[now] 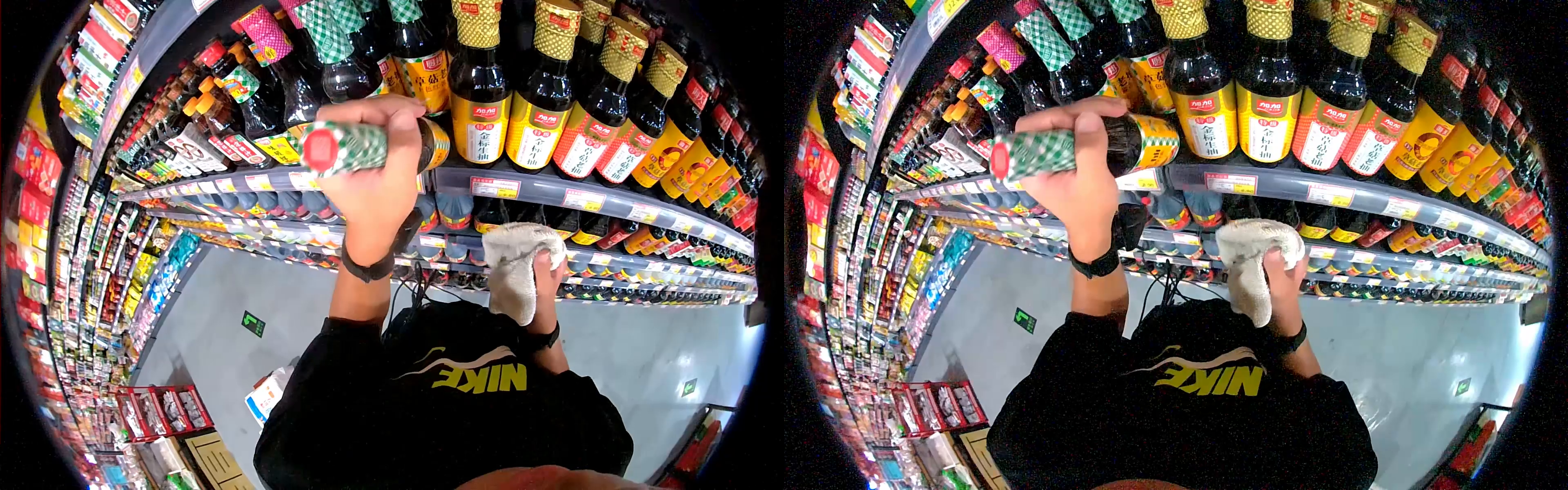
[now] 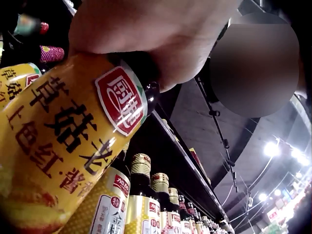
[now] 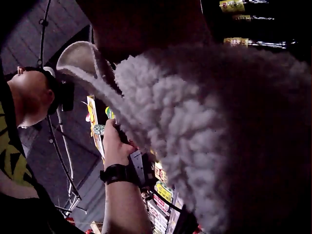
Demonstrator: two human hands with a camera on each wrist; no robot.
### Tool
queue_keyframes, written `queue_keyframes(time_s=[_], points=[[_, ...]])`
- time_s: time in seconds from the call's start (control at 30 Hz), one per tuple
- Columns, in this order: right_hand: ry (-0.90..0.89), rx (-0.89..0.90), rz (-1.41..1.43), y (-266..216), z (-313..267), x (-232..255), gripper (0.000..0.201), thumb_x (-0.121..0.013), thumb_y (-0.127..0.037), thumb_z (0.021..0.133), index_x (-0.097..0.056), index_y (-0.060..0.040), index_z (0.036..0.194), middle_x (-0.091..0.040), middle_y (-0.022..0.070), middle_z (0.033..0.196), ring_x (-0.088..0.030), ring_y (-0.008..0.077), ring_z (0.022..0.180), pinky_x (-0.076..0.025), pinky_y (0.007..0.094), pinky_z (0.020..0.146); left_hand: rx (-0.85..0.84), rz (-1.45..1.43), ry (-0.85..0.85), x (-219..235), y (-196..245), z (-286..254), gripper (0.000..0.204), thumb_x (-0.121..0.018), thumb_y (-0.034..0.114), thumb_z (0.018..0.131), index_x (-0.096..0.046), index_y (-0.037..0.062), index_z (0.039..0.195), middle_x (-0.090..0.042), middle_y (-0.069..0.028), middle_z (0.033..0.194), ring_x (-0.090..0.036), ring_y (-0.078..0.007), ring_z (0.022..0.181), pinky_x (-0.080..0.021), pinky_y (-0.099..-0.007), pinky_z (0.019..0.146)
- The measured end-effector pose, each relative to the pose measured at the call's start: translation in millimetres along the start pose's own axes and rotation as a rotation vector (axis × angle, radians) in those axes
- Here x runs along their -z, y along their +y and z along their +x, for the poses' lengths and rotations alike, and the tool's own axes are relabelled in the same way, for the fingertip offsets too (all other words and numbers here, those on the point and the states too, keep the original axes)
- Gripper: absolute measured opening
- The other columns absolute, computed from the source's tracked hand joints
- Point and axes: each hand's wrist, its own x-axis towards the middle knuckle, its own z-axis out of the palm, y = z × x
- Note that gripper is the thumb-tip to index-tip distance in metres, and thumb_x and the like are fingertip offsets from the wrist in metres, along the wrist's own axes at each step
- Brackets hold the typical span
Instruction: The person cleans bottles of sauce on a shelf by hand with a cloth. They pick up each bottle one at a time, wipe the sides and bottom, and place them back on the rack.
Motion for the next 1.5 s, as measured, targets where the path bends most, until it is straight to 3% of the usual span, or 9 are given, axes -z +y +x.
queue_keyframes(time_s=[0.23, 0.27, 0.47, 0.57, 0.67, 0.73, 1.07, 1.13, 1.5], points=[[-0.361, 0.146, -0.112, -43.6, 20.5, -63.4, 0.062, -0.049, -0.045, 0.094, -0.048, 0.004, 0.131, -0.042, 0.0223, 0.142, -0.046, 0.0308, 0.127, -0.033, 0.0415, 0.108, -0.347, 0.073, 0.05, 14.9, 14.6, -11.6, 0.029, -0.064, 0.008, 0.088, -0.036, 0.0025, 0.094, -0.065, -0.0227, 0.076, -0.067, -0.0365, 0.072, -0.055, -0.0472, 0.071], [-0.468, 0.494, -0.528, -48.0, 41.3, -67.2, 0.065, -0.057, -0.047, 0.087, -0.051, 0.0017, 0.13, -0.043, 0.024, 0.141, -0.044, 0.0354, 0.129, -0.027, 0.0443, 0.111, -0.331, 0.093, 0.074, 16.4, 22.3, -19.2, 0.031, -0.064, 0.015, 0.09, -0.036, 0.0035, 0.094, -0.065, -0.023, 0.077, -0.066, -0.0385, 0.072, -0.055, -0.048, 0.07], [-0.684, 0.723, -0.407, -63.2, 49.4, -117.8, 0.081, -0.082, -0.041, 0.058, -0.056, 0.0009, 0.122, -0.059, 0.0181, 0.125, -0.057, 0.0376, 0.114, -0.039, 0.0461, 0.103, -0.257, -0.252, -0.196, 26.4, 61.7, -51.8, 0.024, -0.06, 0.018, 0.09, -0.04, 0.0069, 0.098, -0.065, -0.023, 0.088, -0.065, -0.0384, 0.084, -0.052, -0.0537, 0.071], [-0.297, 0.44, -0.027, -19.8, 25.3, -107.6, 0.082, -0.079, -0.05, 0.063, -0.056, 0.004, 0.121, -0.062, 0.0211, 0.117, -0.057, 0.0383, 0.115, -0.039, 0.0462, 0.103, -0.231, -0.255, -0.266, 33.7, 66.6, -55.3, 0.024, -0.061, 0.018, 0.089, -0.04, 0.0094, 0.097, -0.066, -0.0193, 0.089, -0.066, -0.038, 0.082, -0.053, -0.0539, 0.07], [-0.665, 0.768, -0.759, -36.4, 68.0, -71.6, 0.08, -0.052, -0.06, 0.087, -0.043, 0.0045, 0.133, -0.057, 0.0199, 0.127, -0.057, 0.0317, 0.115, -0.041, 0.0426, 0.101, -0.312, -0.312, -0.27, 32.6, 69.9, -51.2, 0.024, -0.061, 0.018, 0.089, -0.041, 0.0097, 0.097, -0.067, -0.0182, 0.091, -0.066, -0.0381, 0.082, -0.053, -0.0543, 0.069], [-0.419, 0.16, -0.202, -28.2, 48.9, -78.8, 0.073, -0.054, -0.06, 0.087, -0.052, 0.0028, 0.124, -0.06, 0.0203, 0.118, -0.062, 0.0299, 0.104, -0.047, 0.0407, 0.095, -0.341, -0.306, -0.259, 33.0, 72.6, -51.4, 0.022, -0.059, 0.018, 0.089, -0.041, 0.0101, 0.098, -0.067, -0.0155, 0.085, -0.067, -0.0359, 0.078, -0.054, -0.0539, 0.067], [-0.229, -0.664, 0.99, -77.9, 33.1, -120.9, 0.049, -0.054, -0.047, 0.091, -0.047, -0.0122, 0.125, -0.058, 0.0109, 0.12, -0.058, 0.0293, 0.109, -0.047, 0.0455, 0.093, -0.408, -0.18, -0.278, 23.6, 88.4, -67.0, 0.021, -0.062, 0.02, 0.089, -0.045, 0.0077, 0.094, -0.069, -0.0124, 0.078, -0.069, -0.0309, 0.075, -0.058, -0.0509, 0.068], [0.146, -0.827, 0.959, -70.1, 31.2, -128.9, 0.047, -0.051, -0.044, 0.094, -0.048, -0.01, 0.126, -0.06, 0.0111, 0.117, -0.061, 0.0274, 0.104, -0.05, 0.043, 0.089, -0.433, -0.173, -0.255, 24.4, 90.9, -68.3, 0.021, -0.062, 0.019, 0.089, -0.045, 0.0063, 0.091, -0.068, -0.0138, 0.079, -0.07, -0.0319, 0.076, -0.059, -0.0508, 0.069], [0.007, 0.045, -0.096, -21.8, 17.9, -157.4, 0.036, -0.059, -0.032, 0.093, -0.061, 0.0021, 0.103, -0.068, 0.0099, 0.091, -0.066, 0.0186, 0.079, -0.055, 0.0346, 0.067, -0.399, -0.105, -0.27, 94.0, 108.4, -50.1, 0.023, -0.058, 0.024, 0.094, -0.046, 0.0052, 0.092, -0.068, -0.0141, 0.078, -0.07, -0.0316, 0.074, -0.059, -0.0492, 0.067]])
